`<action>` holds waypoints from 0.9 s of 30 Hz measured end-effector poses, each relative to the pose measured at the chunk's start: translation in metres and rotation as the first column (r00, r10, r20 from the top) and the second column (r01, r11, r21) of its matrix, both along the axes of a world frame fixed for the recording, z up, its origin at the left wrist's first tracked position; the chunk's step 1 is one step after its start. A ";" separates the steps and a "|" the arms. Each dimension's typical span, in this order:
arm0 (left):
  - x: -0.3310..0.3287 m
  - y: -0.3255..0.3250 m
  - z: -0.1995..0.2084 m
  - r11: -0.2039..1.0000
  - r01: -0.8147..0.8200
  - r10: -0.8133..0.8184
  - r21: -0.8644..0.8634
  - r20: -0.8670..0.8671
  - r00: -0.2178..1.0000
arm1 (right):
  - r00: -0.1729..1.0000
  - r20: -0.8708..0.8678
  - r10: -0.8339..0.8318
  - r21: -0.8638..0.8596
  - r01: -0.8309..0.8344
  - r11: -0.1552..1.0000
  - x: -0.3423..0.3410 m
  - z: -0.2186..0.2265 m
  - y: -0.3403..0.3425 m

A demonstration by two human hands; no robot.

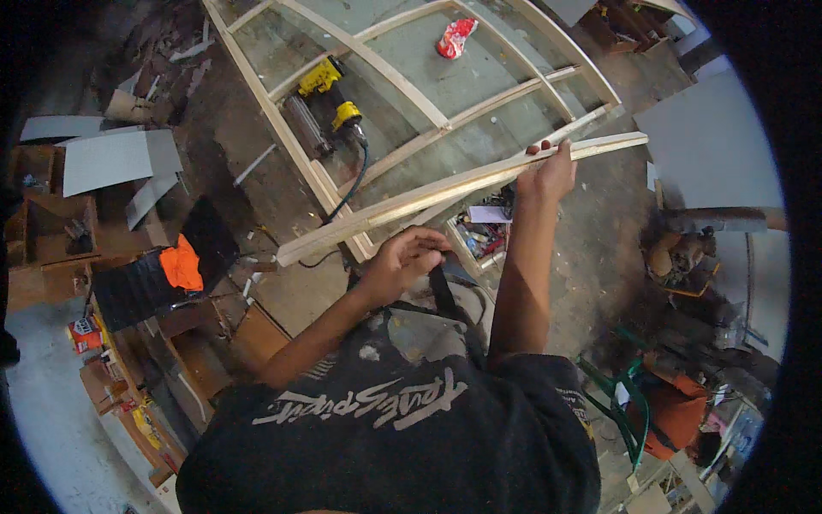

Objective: The person assembles a large wooden frame on a workbench, positioning thin wooden strips and securing them with a yellow pneumatic nail gun. They repeatedly align and fasten the strips while coworkers measure and assist nearby.

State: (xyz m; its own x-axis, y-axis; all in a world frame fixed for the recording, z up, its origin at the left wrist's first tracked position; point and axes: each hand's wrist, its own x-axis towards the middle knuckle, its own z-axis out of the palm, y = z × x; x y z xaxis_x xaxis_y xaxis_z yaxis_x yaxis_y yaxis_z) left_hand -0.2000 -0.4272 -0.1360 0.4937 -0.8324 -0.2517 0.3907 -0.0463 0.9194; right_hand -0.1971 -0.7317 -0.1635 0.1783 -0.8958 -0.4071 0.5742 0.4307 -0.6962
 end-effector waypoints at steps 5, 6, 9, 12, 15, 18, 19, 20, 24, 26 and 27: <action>0.000 0.023 0.030 0.992 -0.124 0.081 -0.030 0.901 0.425 | 0.988 -0.152 -0.031 -0.004 0.031 1.000 -0.003 0.003 -0.002; 0.004 0.023 0.032 0.982 -0.153 0.127 -0.114 0.989 0.080 | 0.982 -0.189 -0.033 -0.005 0.033 0.999 -0.003 0.003 -0.001; 0.012 0.009 0.030 0.907 -0.394 -0.175 0.150 0.984 -0.029 | 0.974 -0.225 -0.012 0.052 0.024 0.998 -0.002 0.000 0.001; 0.037 -0.002 0.020 0.882 -0.406 -0.236 0.241 0.970 0.063 | 0.988 -0.154 -0.006 0.062 0.015 0.998 -0.001 0.001 0.006; 0.054 0.000 0.012 0.882 -0.365 -0.282 0.298 0.954 0.100 | 0.996 -0.085 -0.016 -0.010 0.016 1.000 -0.006 0.006 0.017; 0.069 0.002 0.009 0.923 -0.251 -0.249 0.294 0.949 0.194 | 0.986 -0.164 -0.006 -0.122 -0.015 0.992 -0.018 0.012 0.032; 0.073 0.001 0.009 0.922 -0.213 -0.274 0.323 0.934 0.227 | 0.984 -0.176 0.015 -0.111 -0.035 0.993 -0.021 0.013 0.035; 0.077 0.001 0.009 0.915 -0.172 -0.288 0.365 0.889 0.355 | 0.984 -0.169 0.046 -0.110 -0.066 0.992 -0.022 0.013 0.037; 0.085 0.000 0.009 0.910 0.041 -0.313 0.414 0.615 0.724 | 0.945 -0.300 0.130 -0.166 -0.186 0.968 -0.024 0.000 0.034; 0.087 -0.002 0.006 0.904 0.127 -0.324 0.408 0.462 0.826 | 0.890 -0.433 0.142 -0.253 -0.271 0.929 -0.023 -0.014 0.027; 0.087 -0.004 0.004 0.900 0.160 -0.329 0.405 0.390 0.860 | 0.916 -0.389 0.101 -0.298 -0.229 0.927 -0.018 -0.023 0.025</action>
State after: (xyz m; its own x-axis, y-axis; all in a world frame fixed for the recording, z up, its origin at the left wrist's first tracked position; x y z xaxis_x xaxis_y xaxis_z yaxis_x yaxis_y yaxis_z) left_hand -0.1128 -0.4312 -0.1323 0.4131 -0.8393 -0.3533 -0.1161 -0.4334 0.8937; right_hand -0.2150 -0.7062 -0.1866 0.2336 -0.9596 -0.1570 0.1974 0.2049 -0.9587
